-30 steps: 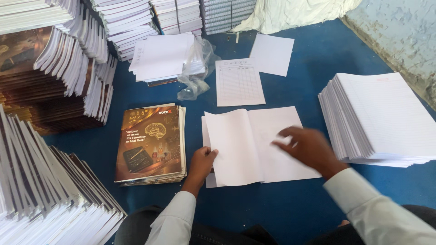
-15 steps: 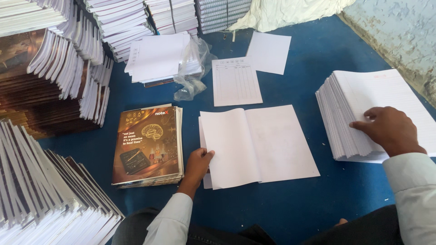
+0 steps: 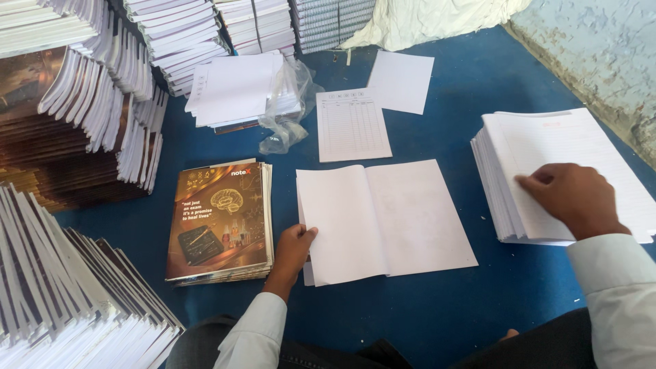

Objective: The person assembles notebooks by inserting loose index pages into open notebook covers and stacking the completed units. They repeatedly pick up a cover, insert a page, close the cover, and place the finished notebook onto a growing stack.

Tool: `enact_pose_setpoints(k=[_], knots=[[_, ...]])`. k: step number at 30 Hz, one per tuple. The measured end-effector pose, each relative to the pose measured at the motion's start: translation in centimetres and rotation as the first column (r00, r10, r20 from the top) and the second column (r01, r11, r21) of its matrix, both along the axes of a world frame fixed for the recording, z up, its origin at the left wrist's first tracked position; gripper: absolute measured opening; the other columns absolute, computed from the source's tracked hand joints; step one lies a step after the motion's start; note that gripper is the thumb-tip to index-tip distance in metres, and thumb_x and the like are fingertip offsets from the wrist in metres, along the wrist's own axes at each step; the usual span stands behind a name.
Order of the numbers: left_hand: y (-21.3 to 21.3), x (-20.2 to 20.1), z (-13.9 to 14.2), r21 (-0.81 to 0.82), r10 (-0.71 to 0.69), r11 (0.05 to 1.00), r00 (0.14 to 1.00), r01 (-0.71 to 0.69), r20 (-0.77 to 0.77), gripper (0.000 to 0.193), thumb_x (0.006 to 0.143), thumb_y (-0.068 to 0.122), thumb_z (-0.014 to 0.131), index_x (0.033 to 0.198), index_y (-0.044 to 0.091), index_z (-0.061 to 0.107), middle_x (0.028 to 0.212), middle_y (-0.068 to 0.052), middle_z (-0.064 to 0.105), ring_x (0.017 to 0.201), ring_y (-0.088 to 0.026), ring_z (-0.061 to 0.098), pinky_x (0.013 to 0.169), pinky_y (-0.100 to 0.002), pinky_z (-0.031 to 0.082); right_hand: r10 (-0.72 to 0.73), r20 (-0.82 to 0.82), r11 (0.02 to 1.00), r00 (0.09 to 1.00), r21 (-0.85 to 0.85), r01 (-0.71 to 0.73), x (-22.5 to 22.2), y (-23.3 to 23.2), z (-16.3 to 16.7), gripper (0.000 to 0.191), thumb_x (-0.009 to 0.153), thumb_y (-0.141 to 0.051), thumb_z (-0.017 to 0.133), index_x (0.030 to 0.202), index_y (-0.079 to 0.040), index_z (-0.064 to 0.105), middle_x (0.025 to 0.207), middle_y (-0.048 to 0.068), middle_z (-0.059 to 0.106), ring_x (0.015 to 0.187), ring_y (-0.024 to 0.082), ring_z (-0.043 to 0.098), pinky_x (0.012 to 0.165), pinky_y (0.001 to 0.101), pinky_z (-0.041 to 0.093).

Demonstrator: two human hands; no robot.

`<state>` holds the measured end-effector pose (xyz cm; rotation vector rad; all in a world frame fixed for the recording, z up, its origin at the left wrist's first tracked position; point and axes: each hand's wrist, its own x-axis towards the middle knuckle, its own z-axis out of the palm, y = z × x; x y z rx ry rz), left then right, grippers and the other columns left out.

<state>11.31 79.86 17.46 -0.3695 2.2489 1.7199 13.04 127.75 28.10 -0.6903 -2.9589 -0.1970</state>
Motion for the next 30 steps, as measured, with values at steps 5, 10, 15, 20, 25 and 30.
enact_pose_setpoints(k=[5, 10, 15, 20, 25, 30], knots=[[-0.1, -0.1, -0.2, 0.037, 0.021, 0.999, 1.0, -0.021, 0.024, 0.027, 0.094, 0.026, 0.062, 0.096, 0.0, 0.069, 0.079, -0.009, 0.067, 0.07, -0.018, 0.063, 0.067, -0.034, 0.054, -0.203, -0.091, 0.973, 0.975, 0.091, 0.211, -1.1, 5.6, -3.0, 0.075, 0.092, -0.071, 0.065, 0.118, -0.001, 0.075, 0.08, 0.023, 0.079, 0.065, 0.036, 0.078, 0.055, 0.0444, 0.062], [0.1, -0.1, 0.1, 0.095, 0.036, 0.995, 0.999, -0.039, 0.037, 0.027, 0.094, 0.027, 0.061, 0.098, 0.001, 0.069, 0.083, -0.009, 0.07, 0.073, -0.017, 0.066, 0.069, -0.033, 0.056, -0.336, 0.022, 0.941, 0.942, 0.048, 0.335, -1.1, 7.6, -3.7, 0.099, 0.082, -0.086, 0.065, 0.11, 0.009, 0.077, 0.081, 0.031, 0.077, 0.072, 0.048, 0.076, 0.065, 0.048, 0.059], [-0.2, -0.1, 0.6, 0.138, 0.081, 0.987, 0.996, -0.085, 0.038, 0.026, 0.094, 0.026, 0.062, 0.098, 0.002, 0.07, 0.078, -0.008, 0.067, 0.066, -0.015, 0.061, 0.062, -0.03, 0.05, -0.325, 0.009, 0.93, 0.946, -0.178, 0.321, -0.7, 7.7, -3.5, 0.104, 0.073, -0.085, 0.073, 0.106, 0.014, 0.077, 0.083, 0.034, 0.077, 0.07, 0.051, 0.078, 0.066, 0.0446, 0.062], [-0.3, 0.0, 0.7, 0.176, 0.099, 0.979, 0.994, -0.105, 0.043, 0.026, 0.095, 0.027, 0.063, 0.092, 0.002, 0.07, 0.071, -0.004, 0.061, 0.061, -0.011, 0.054, 0.058, -0.027, 0.046, -0.341, -0.008, 0.886, 0.94, -0.338, 0.319, 0.0, 7.8, -3.5, 0.1, 0.071, -0.071, 0.086, 0.116, 0.016, 0.07, 0.092, 0.036, 0.073, 0.076, 0.05, 0.075, 0.075, 0.0452, 0.06], [-0.3, 0.1, 1.1, 0.195, 0.111, 0.975, 0.994, -0.108, -0.005, 0.027, 0.094, 0.028, 0.065, 0.09, 0.002, 0.07, 0.07, -0.003, 0.061, 0.06, -0.011, 0.051, 0.057, -0.027, 0.043, -0.438, 0.047, 0.535, 0.898, -0.789, 0.302, 0.5, 8.4, -1.9, 0.066, 0.098, -0.035, 0.068, 0.14, 0.012, 0.052, 0.109, 0.038, 0.069, 0.088, 0.046, 0.073, 0.076, 0.0527, 0.06], [-0.1, 0.3, 1.9, 0.202, 0.119, 0.973, 0.992, -0.11, -0.03, 0.027, 0.094, 0.03, 0.064, 0.085, 0.005, 0.068, 0.069, -0.003, 0.062, 0.061, -0.01, 0.055, 0.06, -0.025, 0.047, -0.316, -0.022, 0.435, 0.948, -0.892, 0.124, 1.1, 6.9, 1.2, 0.055, 0.105, -0.026, 0.055, 0.147, 0.008, 0.044, 0.119, 0.037, 0.064, 0.098, 0.042, 0.07, 0.083, 0.0523, 0.059]])
